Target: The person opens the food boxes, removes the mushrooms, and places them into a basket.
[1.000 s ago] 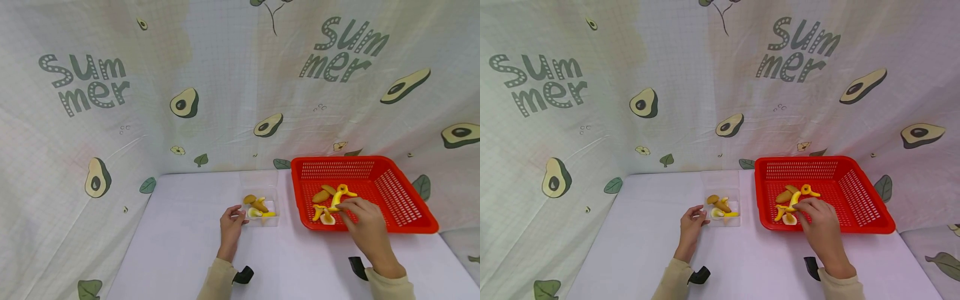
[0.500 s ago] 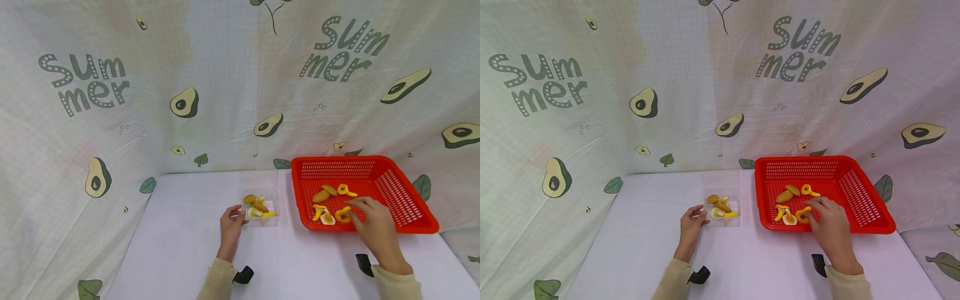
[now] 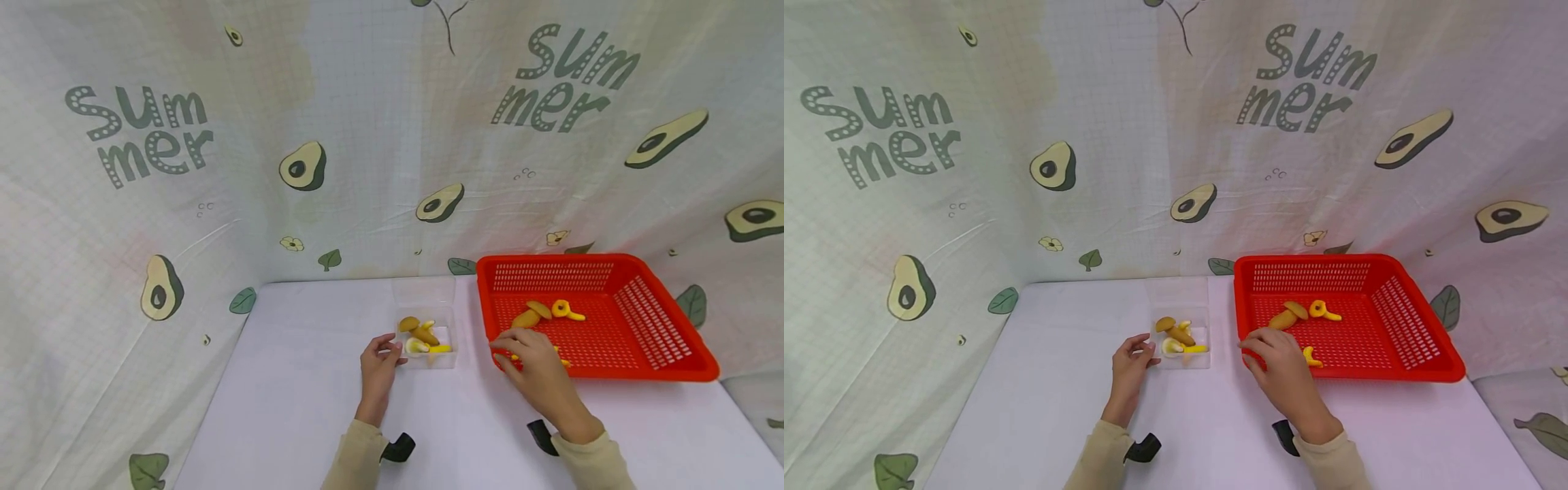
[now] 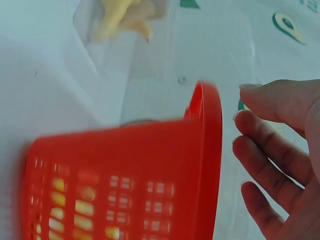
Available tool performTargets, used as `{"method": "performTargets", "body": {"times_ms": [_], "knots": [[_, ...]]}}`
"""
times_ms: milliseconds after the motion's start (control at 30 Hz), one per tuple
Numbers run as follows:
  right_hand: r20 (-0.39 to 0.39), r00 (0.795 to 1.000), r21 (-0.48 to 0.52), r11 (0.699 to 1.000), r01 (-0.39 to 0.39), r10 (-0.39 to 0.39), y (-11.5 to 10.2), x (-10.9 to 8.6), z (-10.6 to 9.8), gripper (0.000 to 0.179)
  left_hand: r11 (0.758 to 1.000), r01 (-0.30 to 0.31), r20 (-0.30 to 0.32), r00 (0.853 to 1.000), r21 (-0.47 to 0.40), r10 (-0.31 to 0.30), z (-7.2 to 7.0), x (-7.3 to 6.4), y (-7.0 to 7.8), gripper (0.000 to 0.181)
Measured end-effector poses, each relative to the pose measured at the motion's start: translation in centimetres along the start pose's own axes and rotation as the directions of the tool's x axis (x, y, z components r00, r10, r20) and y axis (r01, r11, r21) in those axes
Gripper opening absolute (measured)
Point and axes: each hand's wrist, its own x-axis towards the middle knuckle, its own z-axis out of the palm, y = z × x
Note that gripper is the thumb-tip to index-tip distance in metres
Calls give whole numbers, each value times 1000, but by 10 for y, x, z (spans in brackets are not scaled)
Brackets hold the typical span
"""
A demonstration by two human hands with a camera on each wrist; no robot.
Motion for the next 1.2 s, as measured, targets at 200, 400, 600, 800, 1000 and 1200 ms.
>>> {"method": "performTargets", "body": {"times_ms": [200, 400, 600, 800, 1000, 1200], "knots": [[51, 998, 35, 999, 25, -27, -16, 13, 19, 33, 1000, 10, 4, 1000, 4, -10, -1, -1, -1, 30], [107, 992, 69, 996, 53, -60, -26, 27, 36, 33, 1000, 5, 5, 1000, -6, -5, 0, -1, 0, 31], [186, 978, 86, 993, 79, -94, -31, 41, 52, 32, 1000, 1, 8, 1000, -12, -1, 0, 0, 0, 33], [277, 956, 106, 992, 68, -95, -32, 53, 67, 31, 1000, 3, 7, 1000, -7, -3, -1, 2, -3, 32], [344, 934, 95, 994, 62, -91, -34, 61, 77, 26, 1000, 3, 19, 1000, -16, -2, -1, 1, -2, 33], [381, 921, 103, 993, 48, -84, -31, 69, 84, 23, 1000, 0, 24, 1000, -25, 0, -1, 0, -1, 33]]}}
